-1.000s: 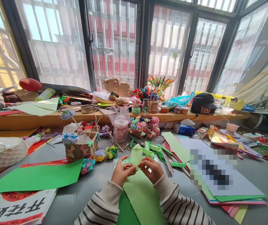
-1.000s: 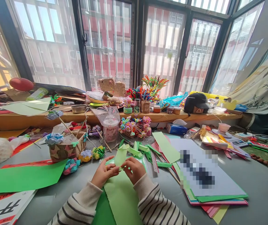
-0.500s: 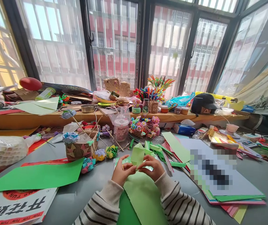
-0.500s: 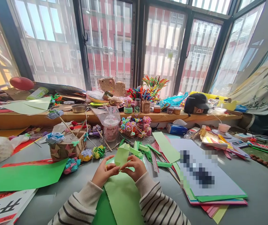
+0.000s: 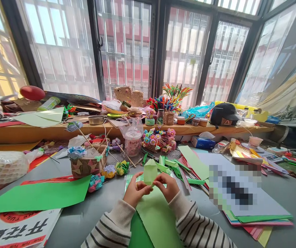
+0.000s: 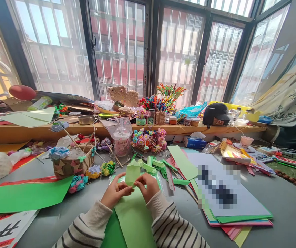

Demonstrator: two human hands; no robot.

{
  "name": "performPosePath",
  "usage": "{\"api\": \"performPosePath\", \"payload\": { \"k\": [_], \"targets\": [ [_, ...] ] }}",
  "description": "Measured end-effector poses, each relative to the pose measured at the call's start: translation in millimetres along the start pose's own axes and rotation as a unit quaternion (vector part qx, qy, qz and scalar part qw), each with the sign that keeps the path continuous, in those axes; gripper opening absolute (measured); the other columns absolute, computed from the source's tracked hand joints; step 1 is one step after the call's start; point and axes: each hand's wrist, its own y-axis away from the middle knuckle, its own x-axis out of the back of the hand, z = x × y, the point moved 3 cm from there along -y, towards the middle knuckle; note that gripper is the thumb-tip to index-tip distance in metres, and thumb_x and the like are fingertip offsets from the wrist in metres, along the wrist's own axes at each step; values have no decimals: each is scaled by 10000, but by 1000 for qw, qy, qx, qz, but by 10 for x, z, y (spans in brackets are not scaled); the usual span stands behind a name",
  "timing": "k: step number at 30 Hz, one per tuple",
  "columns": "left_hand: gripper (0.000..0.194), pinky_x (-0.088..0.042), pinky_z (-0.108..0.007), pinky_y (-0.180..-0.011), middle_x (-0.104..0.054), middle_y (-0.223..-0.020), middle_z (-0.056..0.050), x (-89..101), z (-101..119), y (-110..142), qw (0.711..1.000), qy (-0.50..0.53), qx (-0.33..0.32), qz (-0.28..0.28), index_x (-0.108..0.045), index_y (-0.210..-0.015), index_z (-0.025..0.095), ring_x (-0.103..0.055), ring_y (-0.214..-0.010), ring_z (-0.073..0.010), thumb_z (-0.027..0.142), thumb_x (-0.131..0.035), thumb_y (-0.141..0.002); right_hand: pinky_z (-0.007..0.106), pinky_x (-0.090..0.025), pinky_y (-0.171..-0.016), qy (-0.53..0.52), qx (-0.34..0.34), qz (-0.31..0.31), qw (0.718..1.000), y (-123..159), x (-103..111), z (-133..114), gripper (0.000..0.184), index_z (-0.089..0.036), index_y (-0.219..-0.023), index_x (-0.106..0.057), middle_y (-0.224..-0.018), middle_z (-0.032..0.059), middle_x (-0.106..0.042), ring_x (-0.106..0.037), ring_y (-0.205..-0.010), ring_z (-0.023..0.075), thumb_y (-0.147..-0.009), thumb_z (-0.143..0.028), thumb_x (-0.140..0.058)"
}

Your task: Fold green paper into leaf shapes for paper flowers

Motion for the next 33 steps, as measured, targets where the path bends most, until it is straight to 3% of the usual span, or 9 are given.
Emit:
{"api": "performPosePath", "payload": {
  "k": [5,19,23,27,33],
  "targets": [
    [711,-455,-288,-521,-564,-503,30,-19,-7,11,1000,4,20,6,-314,-998,138,-602,-537,-196,280,-703,-421,230,-420,-519,4,11,7,1000,-2,4,15,171,-154,-631,-534,-608,25,-517,-490,-561,116,-705,-295,-471],
    [660,-439,-272,-480,-521,-424,66,-25,-2,26,1000,-9,-2,-1,-344,-953,153,-591,-478,-194,247,-713,-414,232,-414,-509,12,2,8,1000,7,-11,-45,168,-165,-608,-532,-590,22,-509,-481,-544,116,-702,-291,-472],
    [655,-444,-273,-485,-536,-445,56,-18,11,23,1000,-3,5,1,-336,-947,152,-595,-486,-194,252,-711,-420,241,-434,-532,-57,-33,22,998,16,-35,-1,136,-171,-720,-502,-623,13,-527,-505,-565,117,-674,-299,-500],
    [661,-449,-284,-497,-559,-478,37,2,36,17,1000,2,11,19,-336,-949,150,-603,-516,-205,265,-710,-417,238,-452,-497,-180,-92,60,978,27,-66,98,340,-174,-871,-406,-690,14,-527,-520,-584,119,-610,-326,-563],
    [652,-454,-297,-507,-565,-462,36,-6,36,21,1000,-8,10,11,-339,-947,152,-606,-524,-212,265,-708,-422,241,-447,-474,-203,-159,-11,966,22,-120,140,274,-161,-621,-504,-547,-10,-481,-482,-476,100,-609,-434,-522]
  ]
}}
